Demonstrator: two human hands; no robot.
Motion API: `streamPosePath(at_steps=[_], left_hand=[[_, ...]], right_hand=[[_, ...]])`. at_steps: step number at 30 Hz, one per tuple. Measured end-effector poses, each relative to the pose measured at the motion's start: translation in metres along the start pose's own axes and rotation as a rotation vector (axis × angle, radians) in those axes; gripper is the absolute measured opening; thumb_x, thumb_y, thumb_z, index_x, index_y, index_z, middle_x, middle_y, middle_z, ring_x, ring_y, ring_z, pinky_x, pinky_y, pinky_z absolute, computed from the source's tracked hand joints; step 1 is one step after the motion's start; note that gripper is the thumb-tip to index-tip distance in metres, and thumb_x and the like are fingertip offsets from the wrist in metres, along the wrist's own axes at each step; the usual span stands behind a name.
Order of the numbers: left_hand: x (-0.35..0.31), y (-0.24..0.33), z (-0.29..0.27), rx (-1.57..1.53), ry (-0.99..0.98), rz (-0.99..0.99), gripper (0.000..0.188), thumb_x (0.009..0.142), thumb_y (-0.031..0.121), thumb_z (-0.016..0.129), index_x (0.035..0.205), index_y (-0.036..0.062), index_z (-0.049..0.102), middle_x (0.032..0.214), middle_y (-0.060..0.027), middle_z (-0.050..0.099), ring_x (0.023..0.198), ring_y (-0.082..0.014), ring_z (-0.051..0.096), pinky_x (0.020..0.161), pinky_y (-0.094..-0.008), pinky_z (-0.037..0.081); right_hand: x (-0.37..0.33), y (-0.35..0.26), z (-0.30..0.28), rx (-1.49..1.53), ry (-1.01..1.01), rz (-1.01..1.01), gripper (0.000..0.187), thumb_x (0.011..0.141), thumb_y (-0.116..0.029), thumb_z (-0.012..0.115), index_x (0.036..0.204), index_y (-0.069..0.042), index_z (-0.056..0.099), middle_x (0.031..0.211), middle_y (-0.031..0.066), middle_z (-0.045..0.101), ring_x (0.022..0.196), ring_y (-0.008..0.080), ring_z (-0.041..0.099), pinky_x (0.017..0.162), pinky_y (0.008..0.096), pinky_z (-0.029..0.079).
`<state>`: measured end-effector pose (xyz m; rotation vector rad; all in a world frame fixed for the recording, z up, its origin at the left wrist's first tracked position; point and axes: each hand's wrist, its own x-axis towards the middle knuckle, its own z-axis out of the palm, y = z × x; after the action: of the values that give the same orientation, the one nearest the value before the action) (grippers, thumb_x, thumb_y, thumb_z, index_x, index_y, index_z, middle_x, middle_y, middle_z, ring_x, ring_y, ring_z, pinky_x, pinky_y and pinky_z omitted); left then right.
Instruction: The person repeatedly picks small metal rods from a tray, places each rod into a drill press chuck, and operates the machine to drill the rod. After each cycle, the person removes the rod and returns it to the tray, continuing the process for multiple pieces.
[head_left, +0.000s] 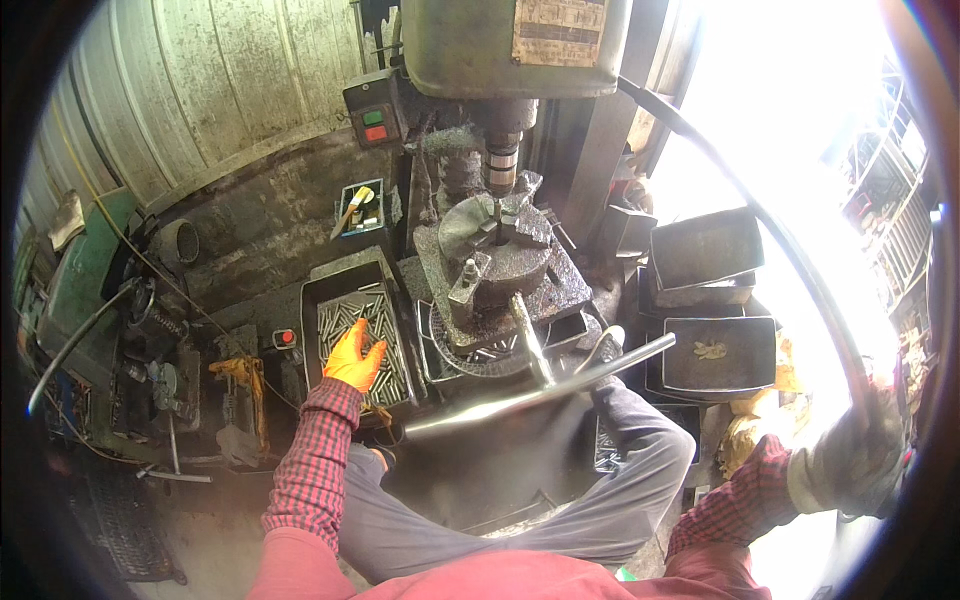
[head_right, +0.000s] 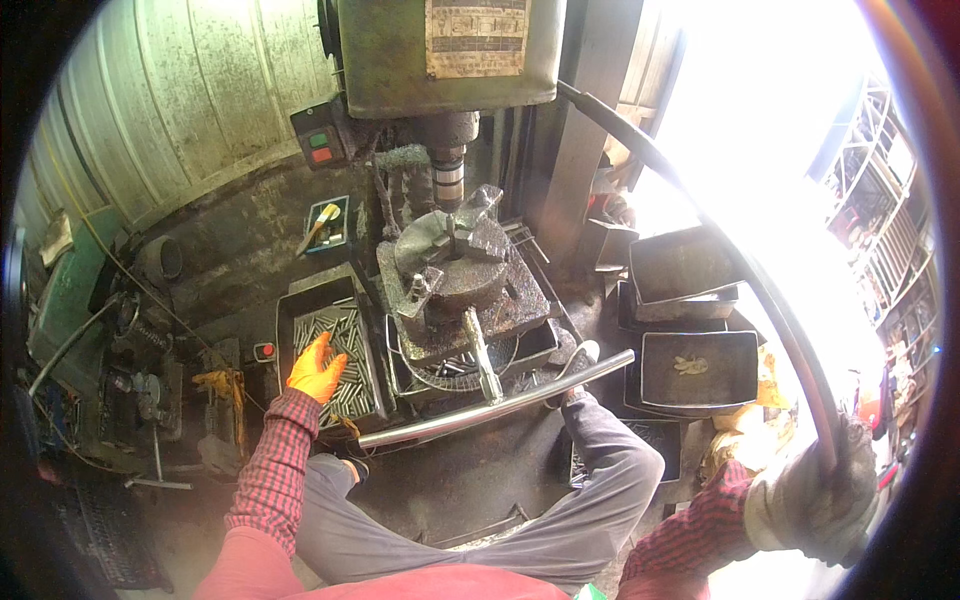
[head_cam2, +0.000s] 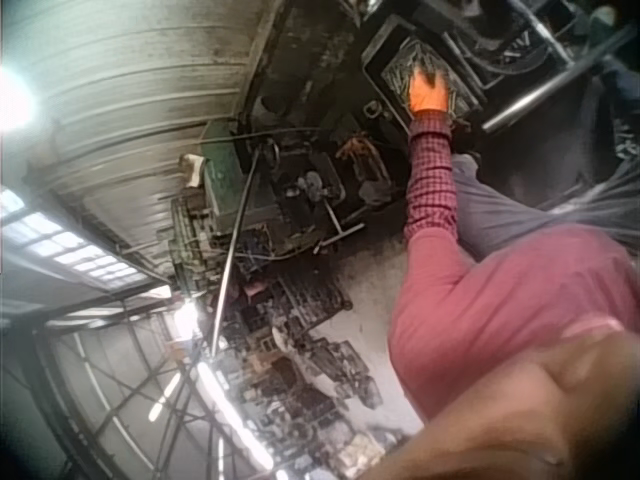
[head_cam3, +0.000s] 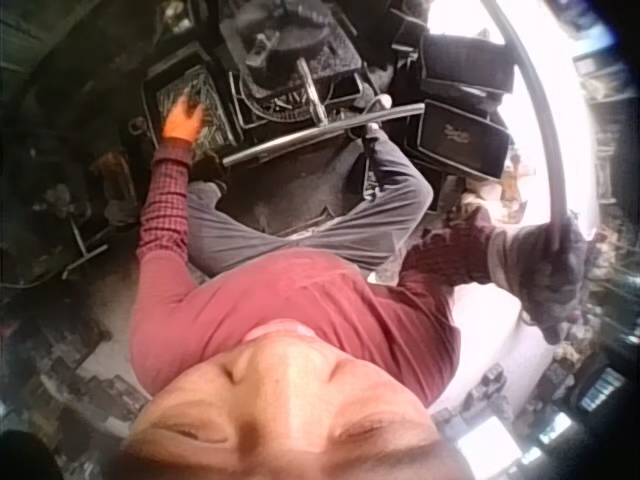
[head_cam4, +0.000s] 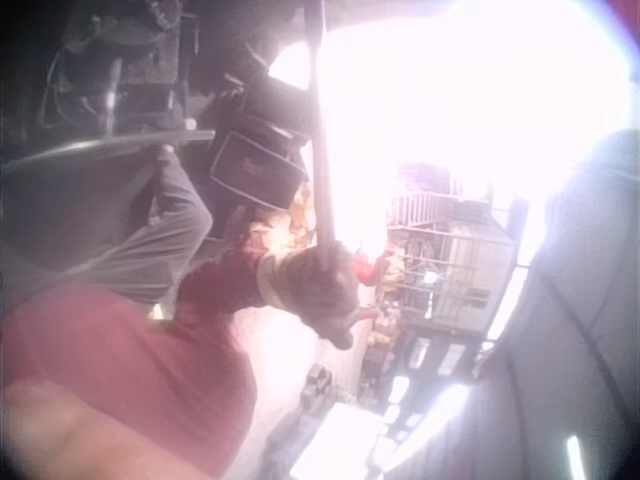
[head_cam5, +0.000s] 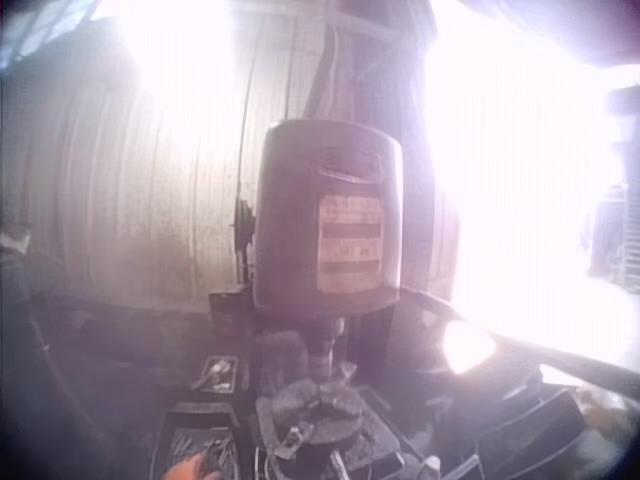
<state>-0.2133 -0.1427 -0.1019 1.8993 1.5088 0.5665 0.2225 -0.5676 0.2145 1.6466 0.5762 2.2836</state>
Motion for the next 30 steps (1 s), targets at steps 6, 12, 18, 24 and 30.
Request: streamPosePath(at_steps=[6, 12, 18, 24, 30], left_hand=[[-0.001, 0.002, -0.001, 0.029, 0.003, 0.0, 0.074, 0.1, 0.034, 0.071, 0.161, 0.0034, 0.042, 0.151, -0.0266, 0.058, 0.14, -0.0365, 0.059, 0.114, -0.0433, 0.048], [-0.005, 0.006, -0.003, 0.009, 0.014, 0.019, 0.075, 0.1, 0.033, 0.072, 0.161, 0.0023, 0.042, 0.151, -0.0266, 0.058, 0.14, -0.0362, 0.06, 0.114, -0.0433, 0.049], [-0.002, 0.0, 0.0, 0.017, 0.035, 0.039, 0.074, 0.099, 0.033, 0.072, 0.16, 0.0022, 0.043, 0.148, -0.0269, 0.06, 0.137, -0.0367, 0.061, 0.113, -0.0439, 0.05], [-0.001, -0.003, 0.002, 0.03, 0.05, 0.044, 0.073, 0.099, 0.034, 0.072, 0.159, 0.0035, 0.045, 0.145, -0.0267, 0.063, 0.136, -0.0373, 0.062, 0.112, -0.0444, 0.05], [-0.001, 0.0, 0.001, 0.019, 0.043, 0.039, 0.072, 0.099, 0.034, 0.072, 0.159, 0.004, 0.045, 0.145, -0.0269, 0.062, 0.136, -0.0374, 0.062, 0.112, -0.0446, 0.05]], right_hand=[[0.014, -0.001, 0.005, 0.049, 0.08, 0.015, 0.035, 0.096, -0.046, 0.081, 0.076, -0.019, 0.071, 0.065, -0.0071, 0.068, 0.052, 0.0109, 0.064, 0.047, 0.0286, 0.049], [0.018, 0.004, 0.014, 0.114, 0.109, 0.01, 0.028, 0.096, -0.042, 0.081, 0.081, -0.019, 0.076, 0.071, -0.0066, 0.073, 0.057, 0.0091, 0.068, 0.05, 0.0261, 0.053], [0.011, 0.011, 0.023, -0.019, 0.055, 0.051, 0.027, 0.096, -0.042, 0.081, 0.082, -0.02, 0.077, 0.071, -0.0074, 0.073, 0.059, 0.0086, 0.069, 0.052, 0.0263, 0.054], [0.006, 0.026, 0.045, -0.289, 0.127, -0.041, 0.027, 0.1, -0.045, 0.075, 0.09, -0.02, 0.077, 0.075, -0.0072, 0.075, 0.061, 0.0091, 0.071, 0.053, 0.0261, 0.054], [0.012, 0.036, 0.049, -0.042, 0.052, -0.045, 0.031, 0.102, -0.048, 0.072, 0.093, -0.018, 0.077, 0.082, -0.0049, 0.078, 0.068, 0.0095, 0.075, 0.059, 0.0249, 0.058]])
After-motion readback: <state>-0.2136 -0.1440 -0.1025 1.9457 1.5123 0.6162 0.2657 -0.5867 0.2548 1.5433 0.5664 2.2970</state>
